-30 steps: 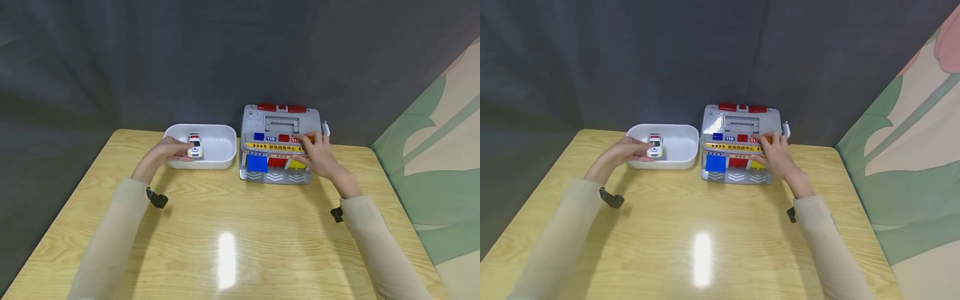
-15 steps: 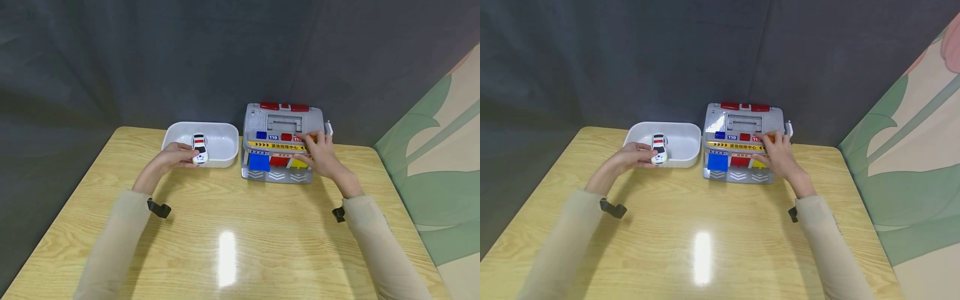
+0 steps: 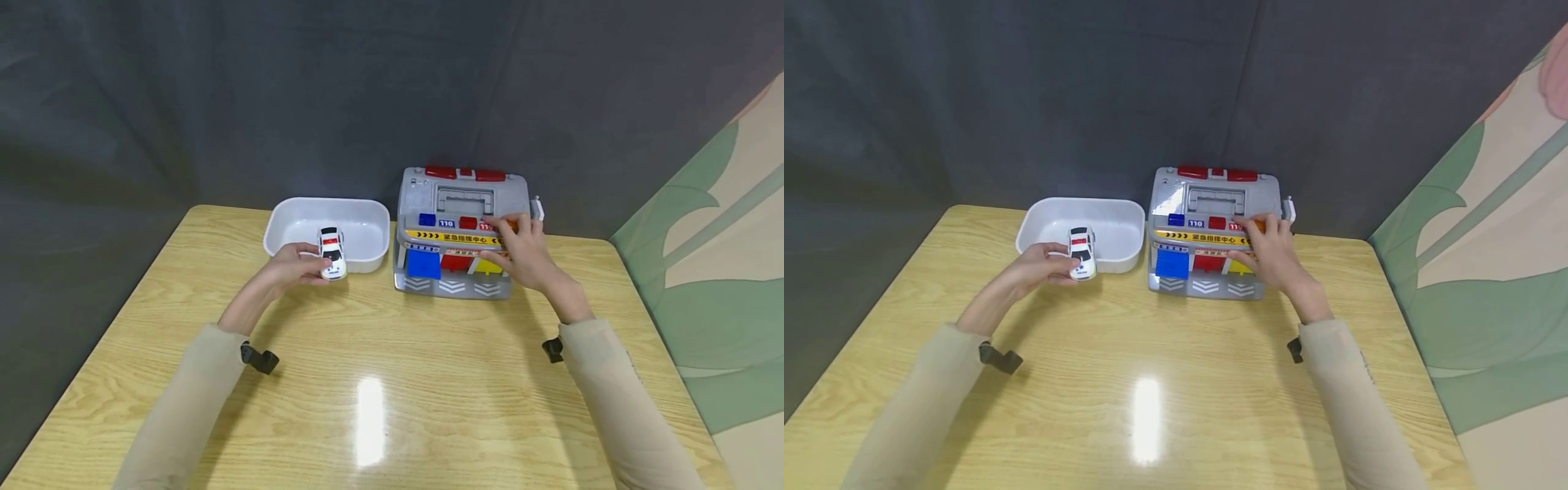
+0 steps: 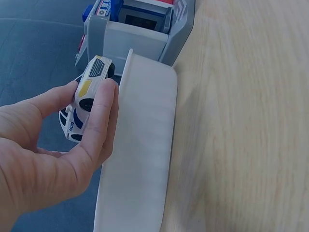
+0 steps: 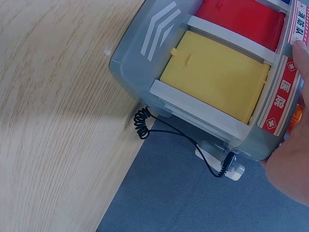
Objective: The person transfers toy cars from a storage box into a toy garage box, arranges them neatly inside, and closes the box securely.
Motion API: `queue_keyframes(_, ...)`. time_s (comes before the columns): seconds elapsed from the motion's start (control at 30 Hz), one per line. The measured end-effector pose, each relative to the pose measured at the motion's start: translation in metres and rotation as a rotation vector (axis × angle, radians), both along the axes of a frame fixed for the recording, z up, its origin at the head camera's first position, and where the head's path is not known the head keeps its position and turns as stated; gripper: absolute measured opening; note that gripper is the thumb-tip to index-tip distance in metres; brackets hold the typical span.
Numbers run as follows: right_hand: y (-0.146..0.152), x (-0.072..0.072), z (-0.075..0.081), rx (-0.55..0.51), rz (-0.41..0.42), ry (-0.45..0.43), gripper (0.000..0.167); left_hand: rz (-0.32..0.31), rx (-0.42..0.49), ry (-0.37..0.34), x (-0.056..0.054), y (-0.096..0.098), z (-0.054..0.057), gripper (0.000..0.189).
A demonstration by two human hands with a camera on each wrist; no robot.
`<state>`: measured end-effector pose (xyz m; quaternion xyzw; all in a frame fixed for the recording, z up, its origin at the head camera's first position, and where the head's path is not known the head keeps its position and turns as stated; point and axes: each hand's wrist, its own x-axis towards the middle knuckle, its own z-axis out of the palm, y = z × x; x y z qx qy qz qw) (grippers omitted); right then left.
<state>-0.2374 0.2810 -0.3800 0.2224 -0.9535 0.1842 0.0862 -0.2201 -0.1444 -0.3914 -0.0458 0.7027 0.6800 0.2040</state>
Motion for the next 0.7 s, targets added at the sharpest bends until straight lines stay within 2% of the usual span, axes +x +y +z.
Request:
queue_keyframes(0.2, 0.001, -0.001, 0.000, -0.003, 0.011, 0.007, 0.064, -0.022, 0.030, -0.009, 0.004, 0.003, -0.004, 0.058)
queue_keyframes(0.47, 0.001, -0.001, 0.002, -0.010, 0.013, 0.007, 0.064, -0.043, 0.039, -0.004, 0.012, 0.009, -0.003, 0.057)
queue_keyframes(0.7, 0.000, 0.000, 0.001, -0.007, 0.022, 0.017, 0.064, -0.059, 0.005, -0.034, 0.022, 0.014, -0.002, 0.060)
